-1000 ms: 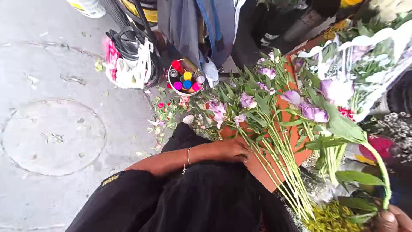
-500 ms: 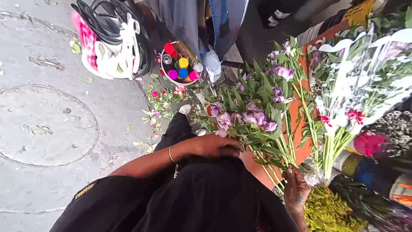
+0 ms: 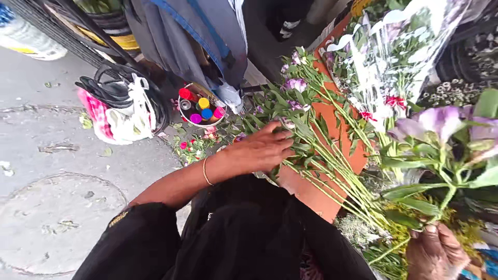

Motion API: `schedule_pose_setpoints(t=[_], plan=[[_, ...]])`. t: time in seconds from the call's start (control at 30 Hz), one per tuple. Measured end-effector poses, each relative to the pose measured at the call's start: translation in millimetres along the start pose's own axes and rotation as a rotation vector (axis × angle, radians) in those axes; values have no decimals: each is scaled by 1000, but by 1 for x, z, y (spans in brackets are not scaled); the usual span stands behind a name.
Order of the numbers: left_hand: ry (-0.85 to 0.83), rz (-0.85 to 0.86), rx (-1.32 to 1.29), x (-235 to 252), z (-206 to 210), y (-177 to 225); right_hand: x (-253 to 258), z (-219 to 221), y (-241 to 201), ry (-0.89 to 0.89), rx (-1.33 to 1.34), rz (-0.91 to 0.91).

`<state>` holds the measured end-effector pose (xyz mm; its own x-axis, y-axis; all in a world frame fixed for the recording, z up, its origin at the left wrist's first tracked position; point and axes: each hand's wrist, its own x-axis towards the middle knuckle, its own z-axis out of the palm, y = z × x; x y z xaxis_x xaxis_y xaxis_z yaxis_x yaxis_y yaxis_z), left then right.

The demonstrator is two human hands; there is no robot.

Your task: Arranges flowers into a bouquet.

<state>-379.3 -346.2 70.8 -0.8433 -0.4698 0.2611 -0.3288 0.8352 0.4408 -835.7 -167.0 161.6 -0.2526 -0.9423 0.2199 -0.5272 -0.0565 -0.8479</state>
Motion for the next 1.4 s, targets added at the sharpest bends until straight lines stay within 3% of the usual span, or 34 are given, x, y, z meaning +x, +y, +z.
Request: schedule_pose_setpoints(t=[0.13,0.33,0.4,0.5,0.6,0.67,0.77,0.9,1.0,1.13,1.23,1.4], plan=[[47,99,-31,22,-5,-51,-14,7,10,-57,55,4],[1,92,-626,44,-32,-102,-3,70,32,-219,121,52],[-5,68,-694,48,-36,-108,4,98,39,-253,116,109],[0,28,-757,51,-39,-109,9,131,54,-294,-48,150],[125,8,-878,41,-43,-108,7,144,63,-333,-376,105],[330,-11,-790,28,-47,-96,5,144,64,-343,-468,62],[543,-49,-332,9,-47,-55,9,145,61,-319,-510,36],[348,-1,50,0,-12,-14,12,151,67,-303,-491,-19],[235,-68,169,0,18,-26,10,154,75,-263,-494,-100],[212,-101,219,-3,25,-35,21,144,60,-244,-597,-276],[220,-87,240,-3,25,-33,71,135,54,-164,-583,-355],[212,-54,226,-2,20,-30,194,166,118,-201,-712,-216]])
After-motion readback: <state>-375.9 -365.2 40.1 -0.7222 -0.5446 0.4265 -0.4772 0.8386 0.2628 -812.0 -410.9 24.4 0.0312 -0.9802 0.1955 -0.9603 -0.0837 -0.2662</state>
